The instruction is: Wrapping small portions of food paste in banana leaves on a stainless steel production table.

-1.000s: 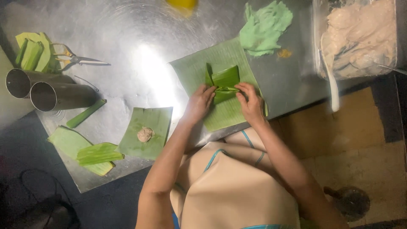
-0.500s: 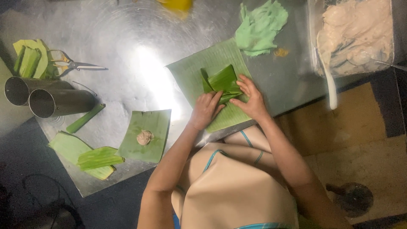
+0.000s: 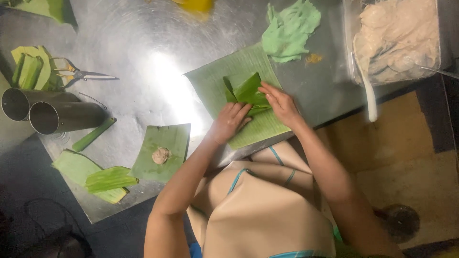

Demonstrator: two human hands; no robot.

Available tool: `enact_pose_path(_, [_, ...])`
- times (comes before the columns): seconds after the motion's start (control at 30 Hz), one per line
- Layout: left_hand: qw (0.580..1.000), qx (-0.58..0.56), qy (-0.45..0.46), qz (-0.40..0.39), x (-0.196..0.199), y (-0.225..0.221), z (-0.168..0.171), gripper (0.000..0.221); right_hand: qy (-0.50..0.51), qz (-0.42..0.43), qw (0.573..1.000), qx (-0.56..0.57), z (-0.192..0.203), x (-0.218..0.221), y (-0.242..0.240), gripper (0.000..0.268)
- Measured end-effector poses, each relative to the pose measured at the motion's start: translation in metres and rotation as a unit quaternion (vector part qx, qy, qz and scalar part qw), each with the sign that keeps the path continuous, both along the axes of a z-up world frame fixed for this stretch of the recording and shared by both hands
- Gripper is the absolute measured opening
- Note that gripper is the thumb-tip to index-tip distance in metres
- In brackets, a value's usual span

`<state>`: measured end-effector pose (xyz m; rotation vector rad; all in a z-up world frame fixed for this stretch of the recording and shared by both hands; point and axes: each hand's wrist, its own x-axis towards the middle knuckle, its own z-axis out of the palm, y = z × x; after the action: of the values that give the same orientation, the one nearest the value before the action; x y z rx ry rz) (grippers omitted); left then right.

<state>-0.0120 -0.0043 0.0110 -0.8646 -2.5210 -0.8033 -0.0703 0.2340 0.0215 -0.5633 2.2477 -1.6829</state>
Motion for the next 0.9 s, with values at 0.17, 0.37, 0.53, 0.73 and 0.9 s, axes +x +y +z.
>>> enact_pose_path(0.17, [0.995,0.017,-0.097,-0.002,-0.015,-0.004,0.01,0.031,0.005,0.029,1.0,0.01,0.019,-0.003,0.0,0.046])
enact_pose_path(0.37, [0.99,0.035,-0.138,-0.008,-0.024,-0.004,0.008,0.03,0.095,0.022,0.993,0.063,0.018,0.001,-0.003,0.02])
enact_pose_path(0.53, [0.984,0.045,-0.17,0.012,-0.024,-0.004,0.012,0.048,0.124,-0.021,0.991,0.053,0.002,0.0,-0.009,0.018])
enact_pose_path(0.73, [0.956,0.125,-0.258,0.063,-0.02,-0.005,0.008,0.062,0.163,-0.068,0.983,0.055,-0.014,-0.001,-0.015,0.023])
enact_pose_path(0.9, [0.967,0.097,-0.191,0.137,-0.015,-0.005,-0.011,0.037,0.193,-0.109,0.972,0.077,-0.028,-0.007,-0.023,0.025])
